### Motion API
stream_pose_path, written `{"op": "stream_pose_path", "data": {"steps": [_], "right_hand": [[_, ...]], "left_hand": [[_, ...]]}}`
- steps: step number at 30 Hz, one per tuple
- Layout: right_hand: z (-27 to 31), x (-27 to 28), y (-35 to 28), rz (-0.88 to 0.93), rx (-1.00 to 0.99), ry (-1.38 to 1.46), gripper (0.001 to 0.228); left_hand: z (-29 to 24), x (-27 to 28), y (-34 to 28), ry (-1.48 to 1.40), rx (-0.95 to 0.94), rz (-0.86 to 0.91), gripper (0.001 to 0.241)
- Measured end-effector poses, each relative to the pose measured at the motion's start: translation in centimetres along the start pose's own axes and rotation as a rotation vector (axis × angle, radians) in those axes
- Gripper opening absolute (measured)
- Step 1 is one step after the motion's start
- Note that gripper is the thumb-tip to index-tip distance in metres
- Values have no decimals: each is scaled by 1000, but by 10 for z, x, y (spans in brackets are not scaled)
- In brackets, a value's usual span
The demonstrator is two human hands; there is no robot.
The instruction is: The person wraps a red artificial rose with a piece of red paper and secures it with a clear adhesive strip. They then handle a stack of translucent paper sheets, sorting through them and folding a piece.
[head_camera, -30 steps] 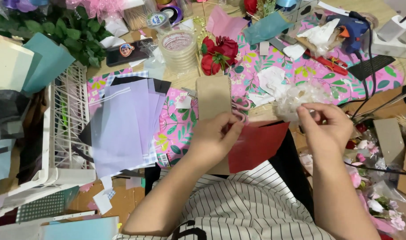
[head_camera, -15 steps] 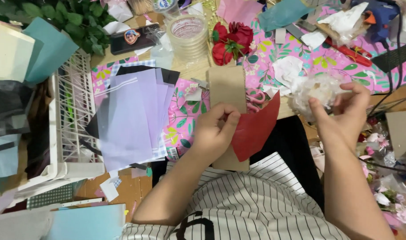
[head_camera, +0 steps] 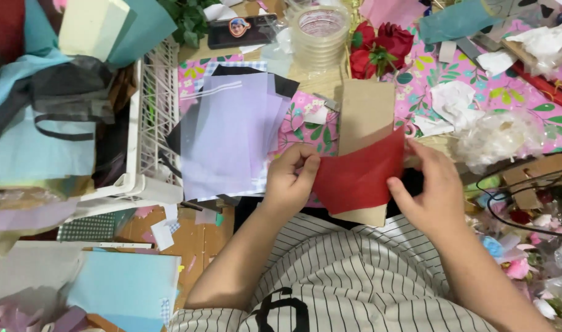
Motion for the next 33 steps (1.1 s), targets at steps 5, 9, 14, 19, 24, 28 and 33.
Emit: {"op": "stream_pose_path", "data": {"steps": [5,9,14,19,24,28,33], "right_hand": [[-29,-18,-3,102,-468,416,70],[-70,-34,-32,-220,-466,845,41],[-76,-16,-36,-332,-497,709,20],[-66,-4,-20,-380,-472,714,28],[-46,-23,10,-130,-308,543,12],[1,-46,45,48,-150,794,19],[58,-71,96,205,-213,669,20]], "left_hand": [[6,13,-7,106,143,16,14],[-18,17,-20,38,158,172,27],[-13,19,-22,173,1,222,34],[-30,36,-31,208,-47,247,31],[-22,71,-35,181,150,192,15],[-41,76,-49,293,-37,240,36],[-34,62,-65,368,-58,395,35]]}}
Point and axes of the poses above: each hand's wrist, its own y-axis towards the middle knuckle, its own x-axis out of the back of the hand, z = x × y, the point moved 9 cm from there along y, towards the middle knuckle, and after that the axes turned 10 degrees about x, right-handed, at the moved point
